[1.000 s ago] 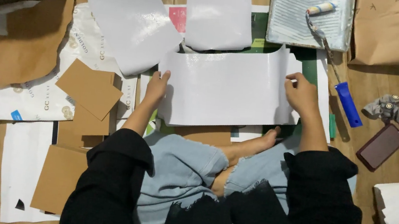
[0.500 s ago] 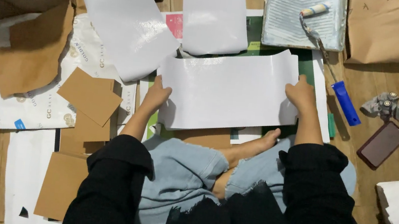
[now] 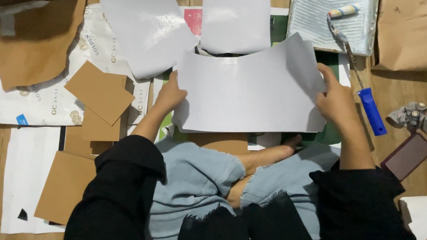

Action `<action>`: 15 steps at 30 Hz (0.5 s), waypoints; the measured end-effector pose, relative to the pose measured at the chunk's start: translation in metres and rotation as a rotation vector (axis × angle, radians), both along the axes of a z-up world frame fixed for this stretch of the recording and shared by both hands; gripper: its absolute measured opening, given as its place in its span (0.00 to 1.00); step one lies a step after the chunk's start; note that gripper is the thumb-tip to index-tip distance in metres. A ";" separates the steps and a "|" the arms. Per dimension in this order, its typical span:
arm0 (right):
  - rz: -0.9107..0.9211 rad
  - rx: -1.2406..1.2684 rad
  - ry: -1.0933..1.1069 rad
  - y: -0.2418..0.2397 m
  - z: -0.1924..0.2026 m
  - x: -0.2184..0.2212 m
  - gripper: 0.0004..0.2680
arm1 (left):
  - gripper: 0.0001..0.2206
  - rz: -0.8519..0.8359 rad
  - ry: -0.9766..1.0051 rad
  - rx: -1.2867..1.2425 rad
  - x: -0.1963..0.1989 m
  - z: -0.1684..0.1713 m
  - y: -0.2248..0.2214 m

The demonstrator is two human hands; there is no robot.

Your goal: Applying a liquid coating to paper sheets using a hand-held roller.

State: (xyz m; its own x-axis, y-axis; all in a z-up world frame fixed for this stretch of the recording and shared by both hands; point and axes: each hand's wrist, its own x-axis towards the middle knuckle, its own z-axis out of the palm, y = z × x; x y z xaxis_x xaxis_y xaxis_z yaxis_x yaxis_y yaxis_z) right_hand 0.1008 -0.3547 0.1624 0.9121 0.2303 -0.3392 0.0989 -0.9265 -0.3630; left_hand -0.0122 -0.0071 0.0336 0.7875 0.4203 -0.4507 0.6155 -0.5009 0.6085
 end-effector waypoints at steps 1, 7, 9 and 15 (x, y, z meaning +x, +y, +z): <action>0.005 0.204 -0.025 -0.009 0.001 0.000 0.24 | 0.32 0.001 -0.006 0.001 0.000 -0.003 0.004; -0.067 0.713 -0.047 -0.055 -0.073 0.019 0.26 | 0.32 0.043 -0.063 -0.004 -0.008 0.015 0.003; -0.075 0.726 -0.009 -0.066 -0.099 0.029 0.28 | 0.32 0.040 -0.069 -0.001 -0.008 0.013 0.005; -0.088 0.764 -0.031 -0.076 -0.106 0.037 0.28 | 0.32 0.043 -0.097 0.014 -0.007 0.024 0.001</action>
